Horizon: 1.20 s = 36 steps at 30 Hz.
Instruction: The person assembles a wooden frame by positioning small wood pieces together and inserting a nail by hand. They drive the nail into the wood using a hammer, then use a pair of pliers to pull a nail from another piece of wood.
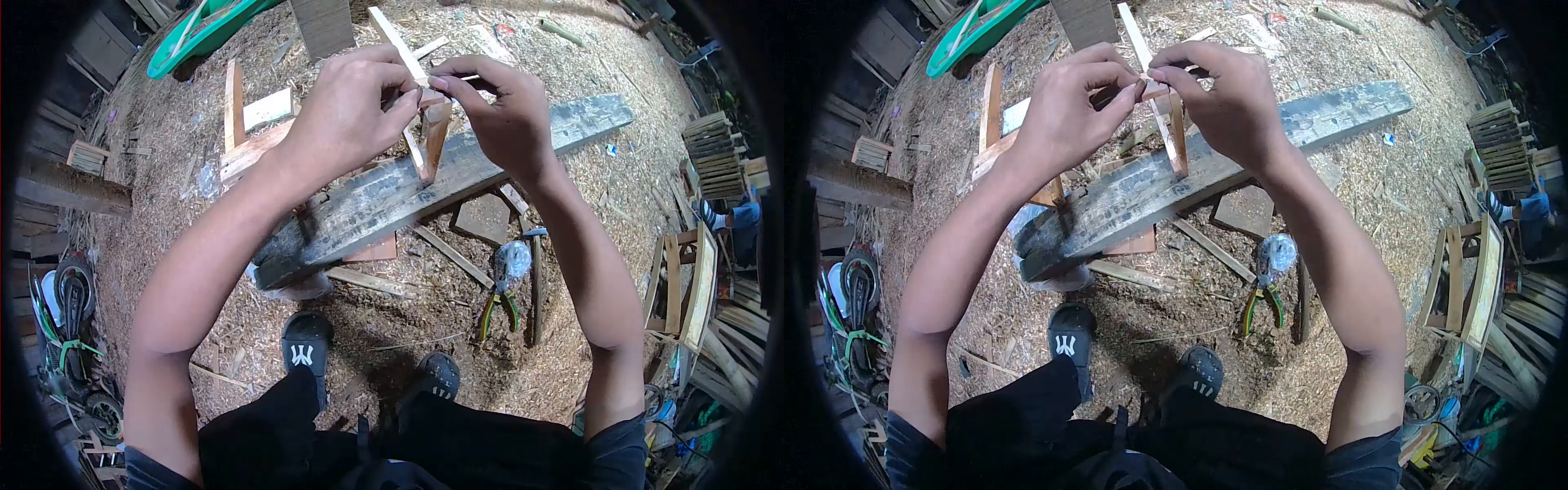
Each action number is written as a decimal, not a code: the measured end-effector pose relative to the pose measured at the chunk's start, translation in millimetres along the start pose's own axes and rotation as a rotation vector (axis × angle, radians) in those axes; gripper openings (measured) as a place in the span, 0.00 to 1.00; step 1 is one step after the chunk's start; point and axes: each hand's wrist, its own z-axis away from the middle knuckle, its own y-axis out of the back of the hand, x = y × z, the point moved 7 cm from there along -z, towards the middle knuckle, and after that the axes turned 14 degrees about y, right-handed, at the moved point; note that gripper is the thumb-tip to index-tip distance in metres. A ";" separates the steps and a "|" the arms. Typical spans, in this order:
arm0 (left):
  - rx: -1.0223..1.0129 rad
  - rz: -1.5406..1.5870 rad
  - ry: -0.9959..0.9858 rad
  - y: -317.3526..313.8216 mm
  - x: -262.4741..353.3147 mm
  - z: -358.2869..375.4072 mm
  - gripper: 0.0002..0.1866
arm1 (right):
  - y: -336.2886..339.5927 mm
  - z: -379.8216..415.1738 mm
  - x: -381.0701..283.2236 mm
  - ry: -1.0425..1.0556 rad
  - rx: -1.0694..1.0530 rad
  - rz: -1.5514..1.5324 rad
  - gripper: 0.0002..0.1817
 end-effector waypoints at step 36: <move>-0.110 0.182 0.202 -6.9 -10.6 -0.7 0.09 | 6.0 3.8 -18.3 0.344 0.051 0.032 0.07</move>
